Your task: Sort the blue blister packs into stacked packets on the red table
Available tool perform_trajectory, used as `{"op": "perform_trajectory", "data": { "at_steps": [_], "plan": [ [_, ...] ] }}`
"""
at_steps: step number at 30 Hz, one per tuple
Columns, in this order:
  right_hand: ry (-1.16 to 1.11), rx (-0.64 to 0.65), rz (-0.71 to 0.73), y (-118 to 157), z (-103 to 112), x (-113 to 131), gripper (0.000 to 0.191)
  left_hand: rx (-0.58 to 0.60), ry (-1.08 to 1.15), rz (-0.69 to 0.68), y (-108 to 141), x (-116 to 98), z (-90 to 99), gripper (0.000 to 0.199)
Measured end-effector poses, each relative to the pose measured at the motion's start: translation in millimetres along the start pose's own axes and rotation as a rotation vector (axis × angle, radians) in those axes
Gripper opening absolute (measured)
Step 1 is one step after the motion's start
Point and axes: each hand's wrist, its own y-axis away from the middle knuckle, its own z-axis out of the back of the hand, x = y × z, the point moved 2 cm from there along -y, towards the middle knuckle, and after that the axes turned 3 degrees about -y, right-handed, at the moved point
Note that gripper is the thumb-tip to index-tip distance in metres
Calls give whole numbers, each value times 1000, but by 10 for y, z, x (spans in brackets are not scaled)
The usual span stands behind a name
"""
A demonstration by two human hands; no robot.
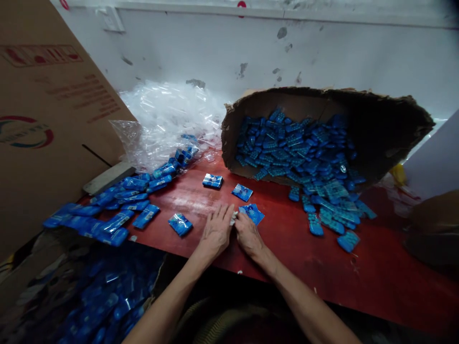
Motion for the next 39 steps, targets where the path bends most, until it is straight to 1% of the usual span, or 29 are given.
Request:
{"op": "perform_trajectory", "data": {
  "at_steps": [2, 3, 5, 6, 8, 10, 11, 12, 14, 16, 19, 21, 23, 24, 25, 26, 28, 30, 31, 32, 33, 34, 35, 37, 39],
  "plan": [
    [-33, 30, 36, 19, -10, 13, 28, 79, -7, -18, 0, -27, -64, 49],
    [-51, 45, 55, 34, 17, 10, 29, 93, -13, -25, 2, -44, -94, 48],
    [-89, 50, 78, 62, 141, -29, 33, 77, -38, -43, -4, -75, -139, 40],
    [-97, 30, 67, 66, 229, -67, 35, 64, -54, -50, -18, -84, -151, 34],
    [-48, -26, -14, 46, 413, -178, 36, 41, -87, -40, -77, -74, -152, 28],
    [90, -51, -141, -9, 545, -310, 35, 15, -122, 4, -169, -29, -128, 29],
    [160, -45, -194, -43, 577, -370, 35, 0, -135, 26, -214, -2, -110, 30],
    [213, -31, -230, -76, 587, -422, 33, -14, -148, 44, -252, 23, -94, 31],
    [255, -16, -257, -127, 555, -493, 23, -19, -168, 52, -277, 50, -75, 29],
    [260, -28, -265, -145, 496, -527, 14, -14, -177, 38, -224, 46, -74, 28],
    [259, -67, -274, -121, 454, -530, 17, -56, -137, 29, -65, -6, -55, 42],
    [244, -90, -270, -91, 485, -497, 17, -138, -30, 70, 13, -75, 3, 47],
    [230, -112, -264, -52, 550, -425, 17, -224, 189, 175, 31, -176, 82, 49],
    [198, -135, -255, -27, 587, -371, 18, -244, 345, 249, 17, -238, 113, 50],
    [140, -166, -240, 1, 621, -306, 18, -239, 524, 345, -8, -302, 128, 51],
    [56, -203, -219, 34, 650, -236, 19, -198, 718, 440, -40, -369, 124, 51],
    [-154, -265, -175, 106, 682, -102, 18, -93, 1062, 608, -102, -491, 81, 45],
    [-338, -298, -177, 171, 681, -15, 17, -49, 1262, 691, -139, -563, 36, 36],
    [-416, -312, -215, 196, 672, -1, 16, -51, 1299, 699, -143, -574, 24, 32],
    [-497, -323, -278, 216, 660, -5, 20, -56, 1300, 687, -141, -571, 22, 29],
    [-590, -327, -358, 229, 645, -22, 28, -51, 1276, 663, -132, -559, 28, 27],
    [-696, -311, -444, 237, 627, -44, 36, -33, 1237, 627, -122, -543, 44, 24],
    [-811, -268, -522, 240, 606, -63, 40, -8, 1191, 591, -112, -526, 68, 23],
    [-1033, -150, -612, 238, 572, -75, 36, 42, 1101, 528, -97, -496, 132, 22],
    [-1180, -91, -632, 241, 559, -62, 30, 66, 1037, 477, -93, -481, 198, 21]
  ]
}}
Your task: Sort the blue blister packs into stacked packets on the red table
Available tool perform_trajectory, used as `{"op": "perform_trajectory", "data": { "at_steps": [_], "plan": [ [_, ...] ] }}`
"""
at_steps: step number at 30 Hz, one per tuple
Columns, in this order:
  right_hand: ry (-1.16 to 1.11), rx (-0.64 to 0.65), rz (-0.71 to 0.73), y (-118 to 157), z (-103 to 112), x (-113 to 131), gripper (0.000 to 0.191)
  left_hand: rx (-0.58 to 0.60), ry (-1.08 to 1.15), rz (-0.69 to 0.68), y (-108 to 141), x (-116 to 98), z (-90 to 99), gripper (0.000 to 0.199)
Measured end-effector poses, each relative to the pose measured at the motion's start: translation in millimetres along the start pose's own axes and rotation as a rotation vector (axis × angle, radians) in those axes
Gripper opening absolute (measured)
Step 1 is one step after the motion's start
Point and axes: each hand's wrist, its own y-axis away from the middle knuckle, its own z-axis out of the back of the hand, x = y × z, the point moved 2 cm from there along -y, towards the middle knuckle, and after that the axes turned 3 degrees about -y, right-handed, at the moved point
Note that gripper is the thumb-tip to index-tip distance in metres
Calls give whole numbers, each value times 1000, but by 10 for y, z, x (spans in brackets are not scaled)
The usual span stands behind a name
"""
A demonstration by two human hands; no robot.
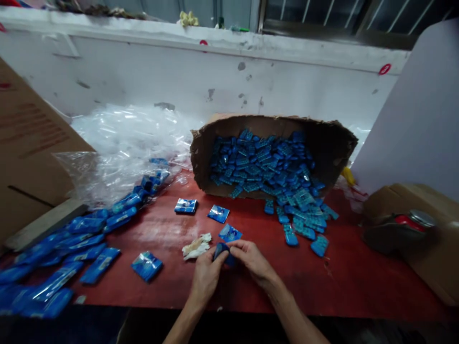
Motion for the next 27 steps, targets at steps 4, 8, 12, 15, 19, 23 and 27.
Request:
{"op": "perform_trajectory", "data": {
  "at_steps": [4, 8, 12, 15, 19, 23, 27],
  "plan": [
    [-123, -19, 2, 33, -2, -17, 27, -19, -25, -20, -16, -12, 16, 23],
    [-174, -90, 66, 50, 27, -35, 25, 29, 212, 231, -104, 192, -91, 32],
    [-207, -92, 40, 84, 20, -61, 36, 33, 277, 261, -146, 321, -125, 37],
    [-131, -67, 19, 114, -17, -61, 40, 37, 177, 179, -129, 269, -77, 37],
    [-172, -97, 54, 129, -31, 6, 26, -1, 66, 149, -106, 103, -53, 32],
    [-37, -174, 120, 156, 35, 56, 26, 103, 329, 176, -54, 9, -178, 31],
    [-17, -200, 108, 165, 86, -25, 27, 68, 487, 224, 7, 32, -271, 30]
  ]
}}
